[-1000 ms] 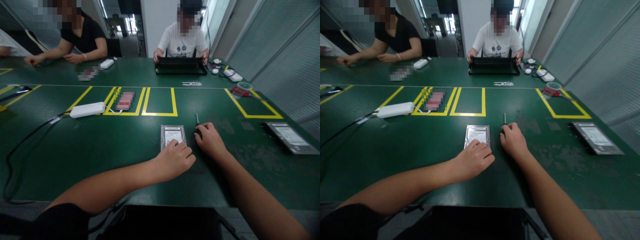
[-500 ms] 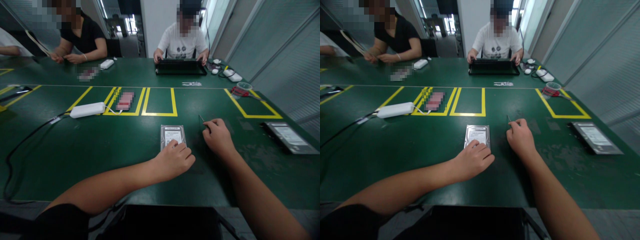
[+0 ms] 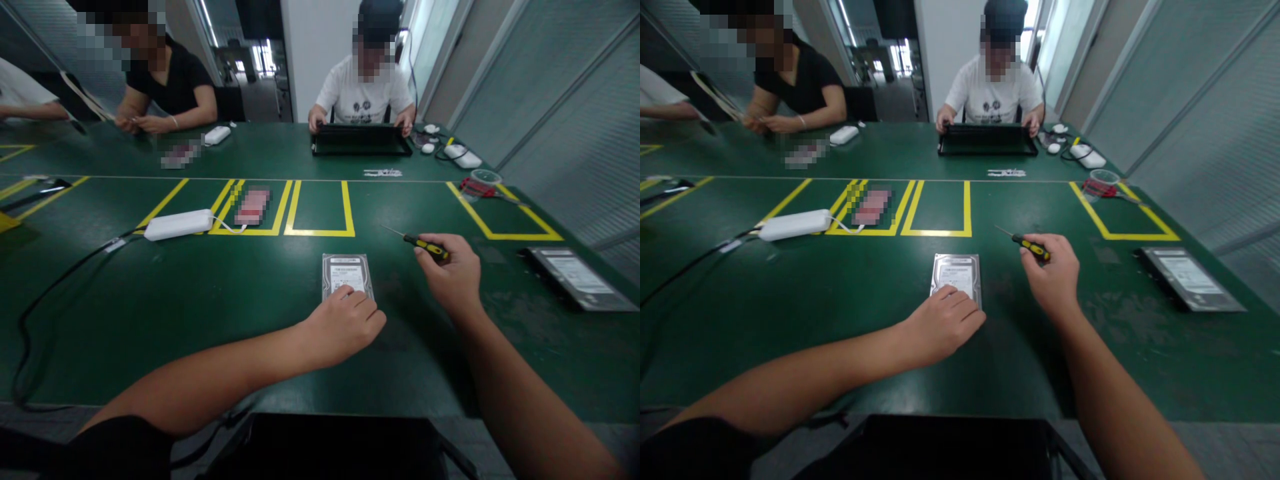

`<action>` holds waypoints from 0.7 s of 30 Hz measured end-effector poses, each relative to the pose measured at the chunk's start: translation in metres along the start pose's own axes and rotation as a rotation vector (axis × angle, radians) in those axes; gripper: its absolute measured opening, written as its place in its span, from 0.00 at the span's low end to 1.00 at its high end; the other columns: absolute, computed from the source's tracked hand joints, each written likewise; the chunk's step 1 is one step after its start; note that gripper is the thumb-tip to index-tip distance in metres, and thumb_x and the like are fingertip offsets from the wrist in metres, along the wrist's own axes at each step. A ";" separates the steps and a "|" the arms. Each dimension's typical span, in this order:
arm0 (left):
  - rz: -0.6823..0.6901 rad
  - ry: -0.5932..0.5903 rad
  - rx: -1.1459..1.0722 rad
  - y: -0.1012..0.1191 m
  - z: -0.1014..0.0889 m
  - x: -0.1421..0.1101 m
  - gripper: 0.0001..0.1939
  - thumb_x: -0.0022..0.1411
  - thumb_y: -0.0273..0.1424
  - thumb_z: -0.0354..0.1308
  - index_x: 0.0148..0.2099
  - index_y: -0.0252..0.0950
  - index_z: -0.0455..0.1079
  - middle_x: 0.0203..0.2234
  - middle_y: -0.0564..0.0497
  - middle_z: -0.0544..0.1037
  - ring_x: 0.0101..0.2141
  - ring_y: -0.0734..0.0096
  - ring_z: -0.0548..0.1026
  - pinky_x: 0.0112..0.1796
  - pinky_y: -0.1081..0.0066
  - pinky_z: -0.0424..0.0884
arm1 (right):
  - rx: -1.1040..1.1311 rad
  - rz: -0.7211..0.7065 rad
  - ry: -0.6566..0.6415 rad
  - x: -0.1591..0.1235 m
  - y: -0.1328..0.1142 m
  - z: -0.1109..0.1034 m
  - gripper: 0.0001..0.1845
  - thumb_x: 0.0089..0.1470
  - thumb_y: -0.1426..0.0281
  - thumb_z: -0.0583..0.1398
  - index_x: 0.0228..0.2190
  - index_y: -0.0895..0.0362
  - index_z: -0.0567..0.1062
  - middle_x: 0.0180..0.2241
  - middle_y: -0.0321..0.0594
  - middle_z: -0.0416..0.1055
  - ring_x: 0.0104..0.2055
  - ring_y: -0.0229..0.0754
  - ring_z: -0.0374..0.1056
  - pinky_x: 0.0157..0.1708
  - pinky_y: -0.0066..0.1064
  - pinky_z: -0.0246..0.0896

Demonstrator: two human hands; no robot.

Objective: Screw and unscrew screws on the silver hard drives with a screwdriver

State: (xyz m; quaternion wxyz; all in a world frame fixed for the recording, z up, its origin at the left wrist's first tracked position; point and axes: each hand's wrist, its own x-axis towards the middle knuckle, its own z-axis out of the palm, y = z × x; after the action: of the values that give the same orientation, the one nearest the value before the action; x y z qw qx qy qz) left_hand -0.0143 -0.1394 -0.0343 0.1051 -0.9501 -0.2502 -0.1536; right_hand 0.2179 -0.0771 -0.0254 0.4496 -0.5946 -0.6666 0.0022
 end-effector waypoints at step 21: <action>0.024 0.118 -0.161 0.000 0.003 -0.032 0.12 0.69 0.30 0.50 0.49 0.33 0.72 0.47 0.47 0.79 0.48 0.66 0.75 0.47 0.63 0.68 | 0.579 0.220 0.013 -0.010 -0.032 -0.015 0.14 0.58 0.60 0.59 0.42 0.55 0.74 0.28 0.34 0.70 0.24 0.33 0.64 0.24 0.27 0.62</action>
State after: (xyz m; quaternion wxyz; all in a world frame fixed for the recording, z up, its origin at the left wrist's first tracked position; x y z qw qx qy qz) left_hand -0.0405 -0.1528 -0.0478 0.0446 -0.9478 -0.2188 -0.2277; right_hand 0.2005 -0.1024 -0.0056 0.6017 -0.5102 -0.5670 0.2370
